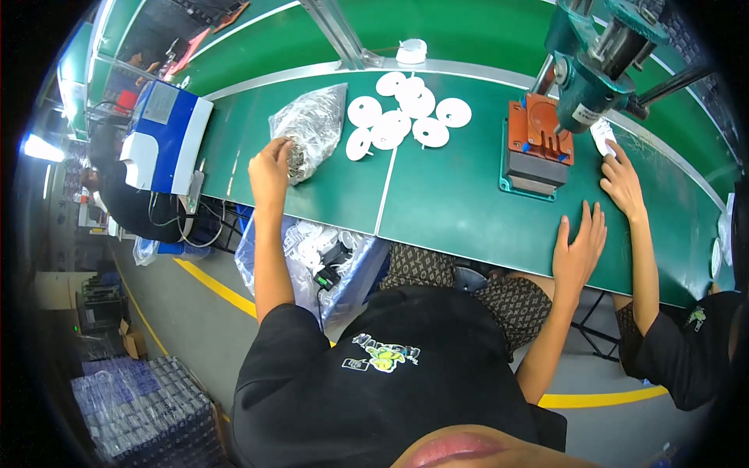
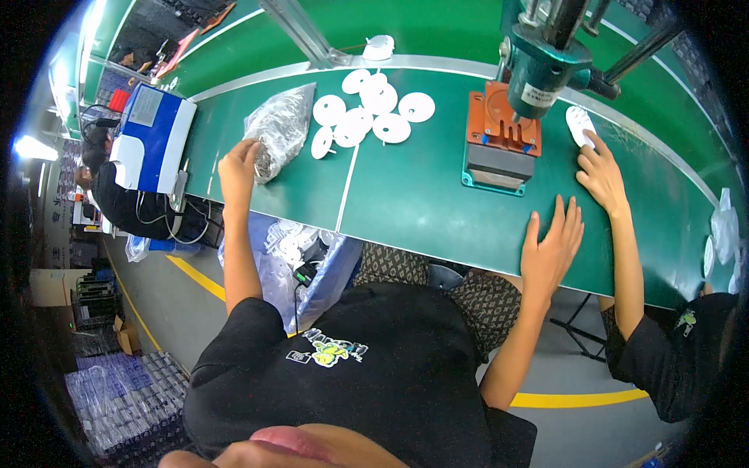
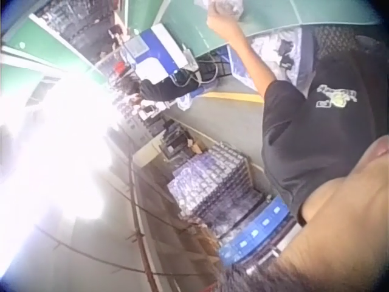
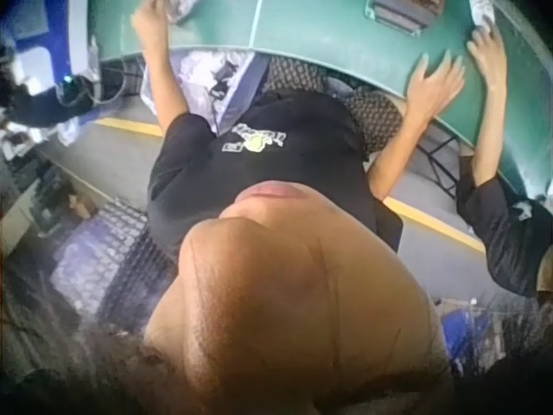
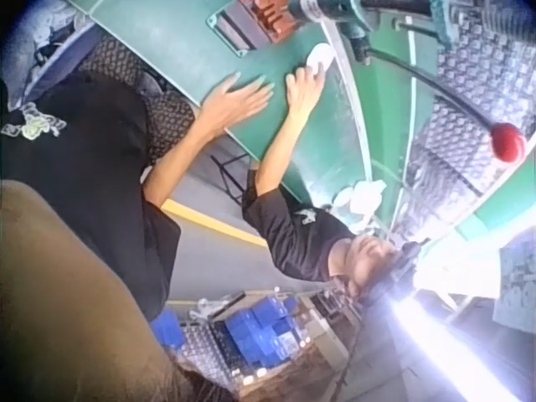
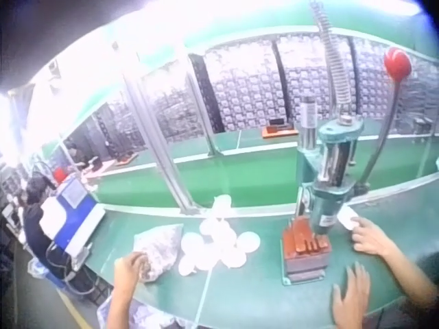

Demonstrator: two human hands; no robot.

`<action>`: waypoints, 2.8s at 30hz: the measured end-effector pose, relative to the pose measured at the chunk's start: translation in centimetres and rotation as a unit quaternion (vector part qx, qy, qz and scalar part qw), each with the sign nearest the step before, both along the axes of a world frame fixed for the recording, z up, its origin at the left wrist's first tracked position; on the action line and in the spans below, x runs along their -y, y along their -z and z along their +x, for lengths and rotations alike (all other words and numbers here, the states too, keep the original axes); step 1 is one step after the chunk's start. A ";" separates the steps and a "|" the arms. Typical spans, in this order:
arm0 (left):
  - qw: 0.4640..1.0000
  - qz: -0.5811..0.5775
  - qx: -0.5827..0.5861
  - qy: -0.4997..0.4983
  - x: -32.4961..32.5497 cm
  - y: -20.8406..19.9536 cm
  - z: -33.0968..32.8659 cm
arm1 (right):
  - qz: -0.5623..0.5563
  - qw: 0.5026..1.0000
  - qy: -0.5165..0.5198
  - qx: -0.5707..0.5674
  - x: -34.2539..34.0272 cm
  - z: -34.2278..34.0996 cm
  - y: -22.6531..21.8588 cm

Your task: The person picks up a white plastic disc and a metal pin, inserts the pin into the disc, and places the assembly into a press. They pull the press lever down, remove the pressed component, and repeat the process.

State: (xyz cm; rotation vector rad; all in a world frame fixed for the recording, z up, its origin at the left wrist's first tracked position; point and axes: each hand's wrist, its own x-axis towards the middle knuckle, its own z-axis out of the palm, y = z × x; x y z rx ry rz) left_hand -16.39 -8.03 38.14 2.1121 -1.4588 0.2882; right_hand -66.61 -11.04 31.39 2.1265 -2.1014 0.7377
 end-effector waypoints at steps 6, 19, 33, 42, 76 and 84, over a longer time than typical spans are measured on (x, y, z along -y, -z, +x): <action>0.995 -0.035 -0.091 0.020 0.0 -0.6 0.0 | 0.005 1.000 0.009 0.006 0.1 -0.1 -0.4; 0.967 -0.054 -0.247 0.021 -1.2 0.7 2.2 | 0.004 1.000 0.003 0.017 -1.1 0.5 -0.4; 0.957 -0.069 -0.258 0.111 -1.3 -1.5 -2.1 | -0.098 0.992 0.024 0.071 0.1 -0.6 0.1; 0.732 0.145 -0.622 0.235 -0.3 4.3 -17.8 | -0.023 0.798 -0.047 0.600 -4.9 5.7 0.6; 0.637 0.183 -0.676 0.323 1.6 6.2 -26.4 | -0.011 0.827 -0.177 0.533 -3.1 10.7 0.4; 0.655 0.188 -0.640 0.355 1.6 6.2 -26.1 | -0.035 0.812 -0.173 0.556 -3.2 10.6 0.4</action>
